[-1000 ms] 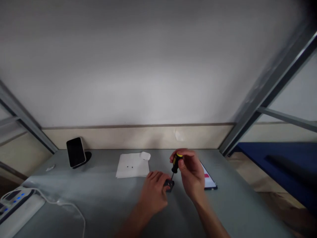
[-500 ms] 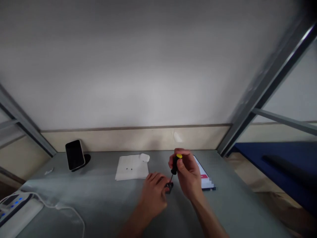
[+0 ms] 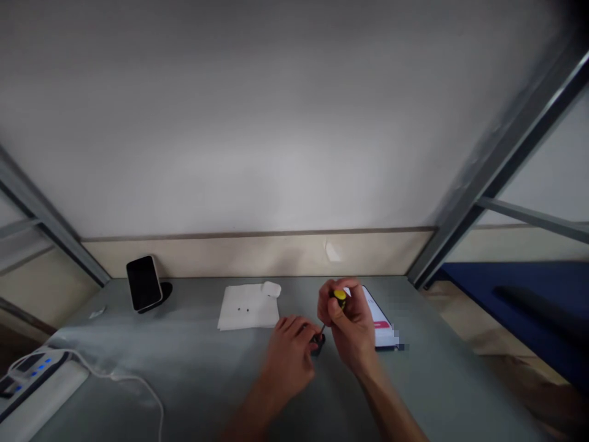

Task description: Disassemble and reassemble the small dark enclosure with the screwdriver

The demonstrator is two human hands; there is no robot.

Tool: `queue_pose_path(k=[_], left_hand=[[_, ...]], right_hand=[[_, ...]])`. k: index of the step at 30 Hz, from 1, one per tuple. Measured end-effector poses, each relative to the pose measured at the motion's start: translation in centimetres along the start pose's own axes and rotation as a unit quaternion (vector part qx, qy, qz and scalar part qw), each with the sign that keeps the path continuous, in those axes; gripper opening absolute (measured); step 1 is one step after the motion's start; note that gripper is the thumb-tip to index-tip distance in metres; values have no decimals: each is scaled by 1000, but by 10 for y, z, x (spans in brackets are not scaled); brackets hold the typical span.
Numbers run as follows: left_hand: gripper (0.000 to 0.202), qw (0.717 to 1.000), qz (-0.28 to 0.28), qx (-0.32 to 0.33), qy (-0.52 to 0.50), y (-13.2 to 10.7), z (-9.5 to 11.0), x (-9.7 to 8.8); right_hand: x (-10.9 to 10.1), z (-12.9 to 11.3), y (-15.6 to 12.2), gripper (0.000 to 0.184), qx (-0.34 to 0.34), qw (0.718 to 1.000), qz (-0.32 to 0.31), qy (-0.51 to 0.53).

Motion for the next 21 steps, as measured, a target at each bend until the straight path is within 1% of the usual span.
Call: queue_pose_path(k=[2,5,9,12,17,19,21], left_hand=[[35,1000,-2,-1,6,0,0,1],[35,1000,-8,-3,9,0,0,2],[34,1000,-21,-7,14,0,0,2],[34,1000,-24,-10,17,-1,0,2],[37,999,-24,-14,24,0,1,3],[38,999,-27,-14,29,1,1,3],[38,999,-24,-14,34,1,0,3]], right_hand=[[-3,-1,1,16,-4,1000,-14,-24],[-4,-2,2,20,13,999,-37,-38],[-1,0,3,23,32,999,-21,15],[2,1,2,20,27,999,-21,39],[1,0,0,13,8,999,-52,-4],[0,1,-2,14,19,998,-62,-14],[0,2,-3,19,45,997,-66,-2]])
Point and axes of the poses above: each hand's wrist, its own y-axis towards the middle knuckle, its own x-axis out of the palm, z = x × y, the point moved 6 cm from there along y, towards the middle knuckle, and after that the axes turned 8 degrees about -z, right-handed, at the moved point
